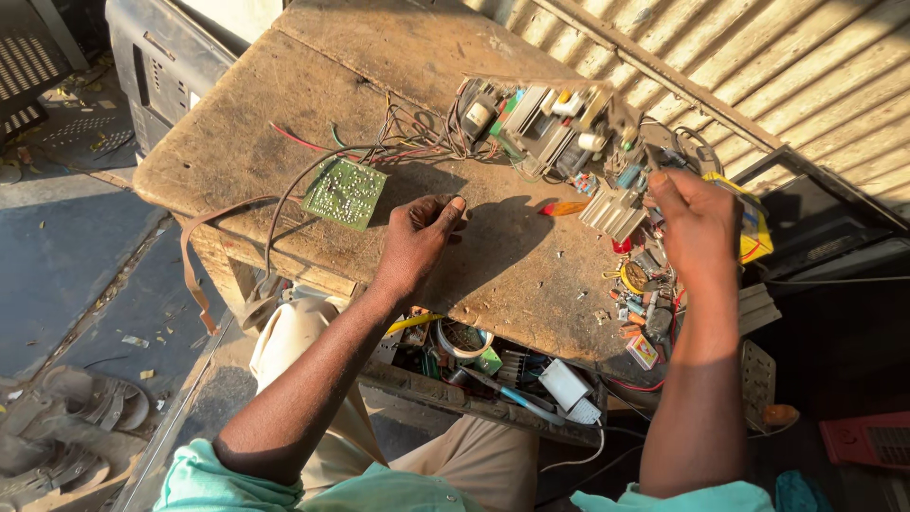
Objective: The person solders connections on a green printed circuit board using a soldering iron and solder wire. They also use pliers to trim component leads and flip the board to inspect both sides during the process.
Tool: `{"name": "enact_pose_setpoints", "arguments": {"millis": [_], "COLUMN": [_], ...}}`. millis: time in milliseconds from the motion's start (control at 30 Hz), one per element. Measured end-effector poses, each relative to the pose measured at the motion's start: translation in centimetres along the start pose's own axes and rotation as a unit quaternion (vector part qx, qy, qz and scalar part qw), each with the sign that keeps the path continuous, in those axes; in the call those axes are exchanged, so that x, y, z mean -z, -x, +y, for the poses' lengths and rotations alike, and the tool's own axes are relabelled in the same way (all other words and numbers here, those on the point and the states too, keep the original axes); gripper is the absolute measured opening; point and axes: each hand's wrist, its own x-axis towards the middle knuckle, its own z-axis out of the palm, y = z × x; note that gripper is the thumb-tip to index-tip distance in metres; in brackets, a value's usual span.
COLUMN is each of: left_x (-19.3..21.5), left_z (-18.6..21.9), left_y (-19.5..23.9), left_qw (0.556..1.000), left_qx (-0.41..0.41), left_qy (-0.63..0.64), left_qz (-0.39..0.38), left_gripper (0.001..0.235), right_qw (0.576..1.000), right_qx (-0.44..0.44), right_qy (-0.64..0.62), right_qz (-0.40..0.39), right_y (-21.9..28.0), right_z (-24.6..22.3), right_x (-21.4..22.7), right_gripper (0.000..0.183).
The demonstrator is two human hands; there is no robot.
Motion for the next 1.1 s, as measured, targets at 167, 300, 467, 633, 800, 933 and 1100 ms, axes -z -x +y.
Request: {"name": "enact_pose_setpoints", "arguments": {"millis": [167,300,467,633,800,933,1100], "left_x": [-0.4,-1.5,-3.1,-4.3,-5.4,-5.0,-3.9], "left_z": [0.2,0.9,1.7,3.1,4.4,5.0,5.0], "left_y": [-0.7,-1.6,-2.5,-3.9,-5.2,-6.0,-6.4], "left_qw": [0.999,0.997,0.987,0.975,0.971,0.975,0.976], "left_qx": [0.038,0.045,0.088,0.124,0.107,0.098,0.111], "left_qy": [0.034,0.067,0.137,0.185,0.216,0.201,0.188], "left_qz": [-0.010,-0.008,-0.017,-0.002,-0.007,-0.020,0.005], "left_gripper": [0.032,0.031,0.031,0.035,0.052,0.066,0.069], "right_qw": [0.994,0.993,0.990,0.992,0.996,0.998,0.997], "right_qx": [0.023,-0.009,-0.025,-0.076,-0.062,-0.010,0.060], "right_qy": [-0.102,-0.109,-0.125,-0.094,-0.060,-0.053,0.033], "right_qz": [-0.029,-0.041,-0.062,-0.033,-0.030,-0.043,-0.039], "right_y": [-3.4,-4.5,-4.6,-4.2,-2.7,-0.3,3.6], "right_z": [0.7,1.2,2.1,3.0,4.4,4.9,3.2], "right_x": [0.9,1.5,1.9,2.0,1.8,1.3,0.1], "right_gripper": [0.026,0.027,0.029,0.029,0.029,0.030,0.031]}}
